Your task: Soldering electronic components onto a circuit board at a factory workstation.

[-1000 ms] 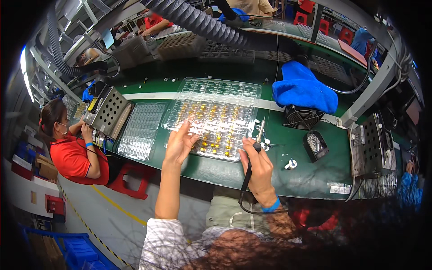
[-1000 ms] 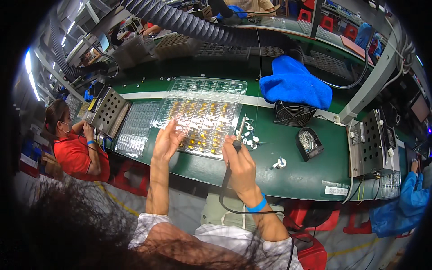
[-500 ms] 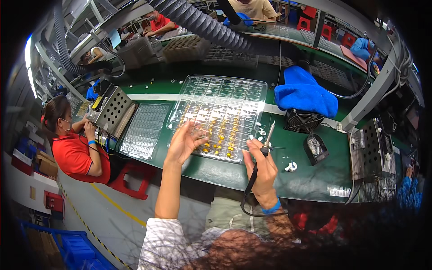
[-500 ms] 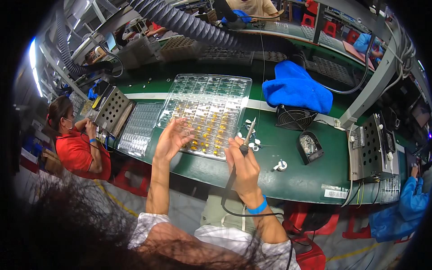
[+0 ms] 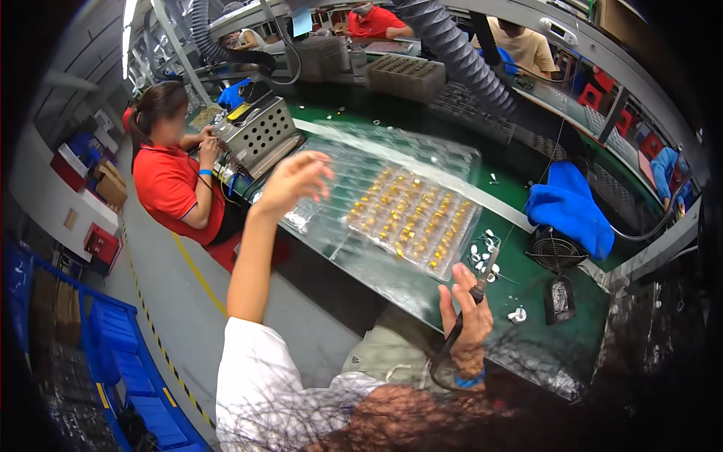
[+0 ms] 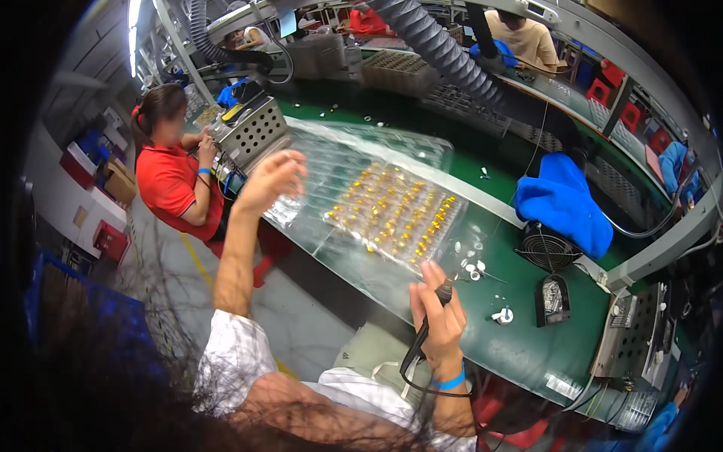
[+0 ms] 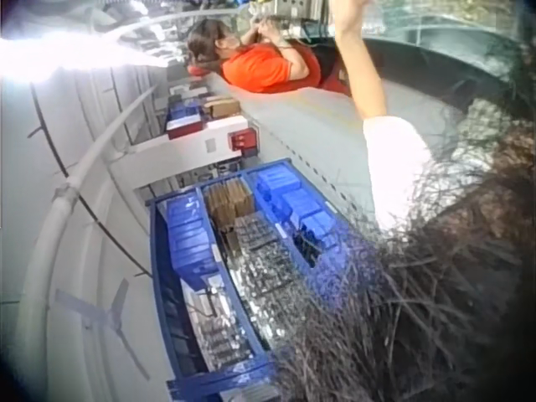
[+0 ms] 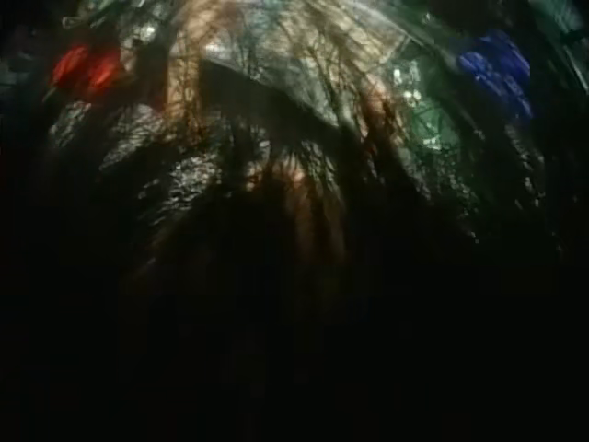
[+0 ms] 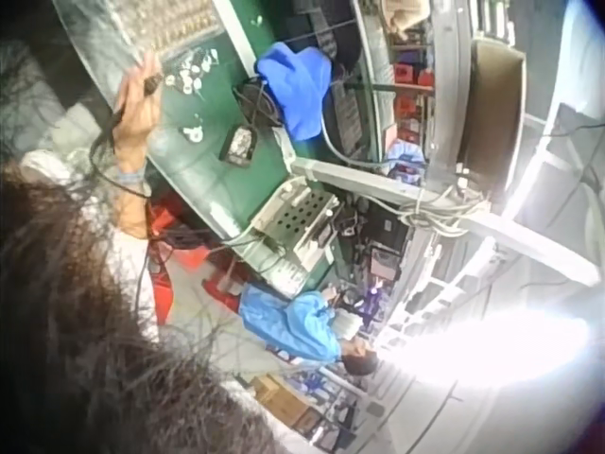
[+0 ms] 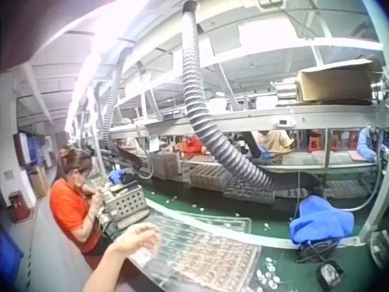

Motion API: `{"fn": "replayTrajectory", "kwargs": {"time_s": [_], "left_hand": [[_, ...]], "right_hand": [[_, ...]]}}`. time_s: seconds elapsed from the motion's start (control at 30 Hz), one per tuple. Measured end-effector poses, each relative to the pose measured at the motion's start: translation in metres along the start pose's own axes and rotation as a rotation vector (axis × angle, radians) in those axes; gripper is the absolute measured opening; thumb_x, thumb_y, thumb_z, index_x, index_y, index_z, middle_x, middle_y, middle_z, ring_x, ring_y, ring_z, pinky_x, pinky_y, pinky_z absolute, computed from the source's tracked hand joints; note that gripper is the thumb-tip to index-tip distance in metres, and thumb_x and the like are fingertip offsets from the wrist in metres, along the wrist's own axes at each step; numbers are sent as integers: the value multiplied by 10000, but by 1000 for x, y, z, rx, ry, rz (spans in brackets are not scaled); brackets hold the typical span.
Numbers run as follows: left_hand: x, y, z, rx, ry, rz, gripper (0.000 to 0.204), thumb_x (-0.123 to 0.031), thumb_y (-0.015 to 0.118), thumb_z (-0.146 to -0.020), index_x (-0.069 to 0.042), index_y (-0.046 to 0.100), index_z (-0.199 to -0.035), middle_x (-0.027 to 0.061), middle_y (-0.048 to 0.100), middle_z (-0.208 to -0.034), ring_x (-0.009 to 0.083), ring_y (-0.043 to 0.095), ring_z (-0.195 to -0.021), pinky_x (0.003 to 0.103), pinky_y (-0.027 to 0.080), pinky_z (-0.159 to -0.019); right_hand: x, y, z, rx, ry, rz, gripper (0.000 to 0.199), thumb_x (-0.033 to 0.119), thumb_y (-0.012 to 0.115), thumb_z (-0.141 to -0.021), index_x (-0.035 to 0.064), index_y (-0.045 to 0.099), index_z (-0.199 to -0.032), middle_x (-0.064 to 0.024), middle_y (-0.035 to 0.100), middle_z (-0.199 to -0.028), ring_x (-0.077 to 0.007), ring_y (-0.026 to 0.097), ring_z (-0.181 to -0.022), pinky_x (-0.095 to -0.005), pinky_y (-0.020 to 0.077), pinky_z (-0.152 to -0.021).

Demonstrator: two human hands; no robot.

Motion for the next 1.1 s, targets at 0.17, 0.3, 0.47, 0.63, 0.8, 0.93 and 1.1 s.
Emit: {"fn": "replayTrajectory", "kwargs": {"time_s": [0.17, 0.3, 0.47, 0.63, 0.8, 0.93, 1.1], "left_hand": [[-71, -78, 48, -463, 508, -310, 276, -143, 617, -1057, -20, 576, -1301, 162, 714, -1210, 214, 728, -967, 329, 601, -855], [-63, -78, 70, -540, 618, -1260, 251, -9, 565, -1049, 15, 639, -1287, 159, 699, -1306, 203, 679, -1187, 345, 529, -1050], [49, -85, 73, -155, 417, -1295, 384, 63, 515, -976, -23, 657, -1321, 189, 629, -1417, 368, 527, -1404, 526, 289, -1245], [74, -85, 84, -48, 324, -1147, 509, -69, 655, -864, -40, 614, -1370, 191, 565, -1490, 384, 459, -1457, 542, 240, -1262], [70, -73, 72, -27, 360, -1227, 545, -127, 728, -833, -33, 618, -1358, 177, 579, -1458, 389, 502, -1411, 563, 268, -1242], [84, -83, 68, -28, 362, -1251, 568, -158, 754, -798, -28, 630, -1337, 182, 581, -1447, 408, 501, -1403, 563, 268, -1236], [27, -41, 50, -155, 611, -1132, 508, -245, 618, -959, 2, 604, -1402, 222, 548, -1490, 397, 481, -1425, 501, 300, -1212]], "right_hand": [[-2, -12, 17, 6, 13, -1, 533, -85, 773, -846, 62, 537, -1301, -261, 673, -1320, -424, 693, -1170, -470, 578, -973], [1, -24, 35, -22, 13, 29, 482, -78, 735, -875, 74, 521, -1279, -266, 691, -1270, -428, 717, -1083, -476, 599, -902], [3, -33, 49, 8, 28, 88, 407, -56, 720, -879, 46, 546, -1234, -282, 715, -1207, -435, 743, -979, -476, 621, -827], [-6, -37, 67, 25, 51, 116, 401, -70, 701, -851, 38, 568, -1213, -281, 720, -1193, -428, 742, -957, -460, 628, -771], [-14, -43, 76, 41, 87, 155, 403, -72, 713, -835, 31, 586, -1203, -274, 716, -1215, -421, 738, -926, -447, 628, -765], [-20, -55, 76, 45, 116, 136, 500, -92, 753, -761, 25, 601, -1224, -271, 707, -1241, -395, 735, -921, -426, 627, -760], [-21, -81, 75, 22, 42, 225, 554, -47, 795, -764, 45, 607, -1277, -240, 731, -1206, -348, 729, -852, -385, 609, -690]]}}
Point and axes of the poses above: each hand's wrist, its own z-axis away from the middle knuckle, its own y-axis out of the palm, x = y × z, the point moved 5 cm from there along -z, towards the middle knuckle
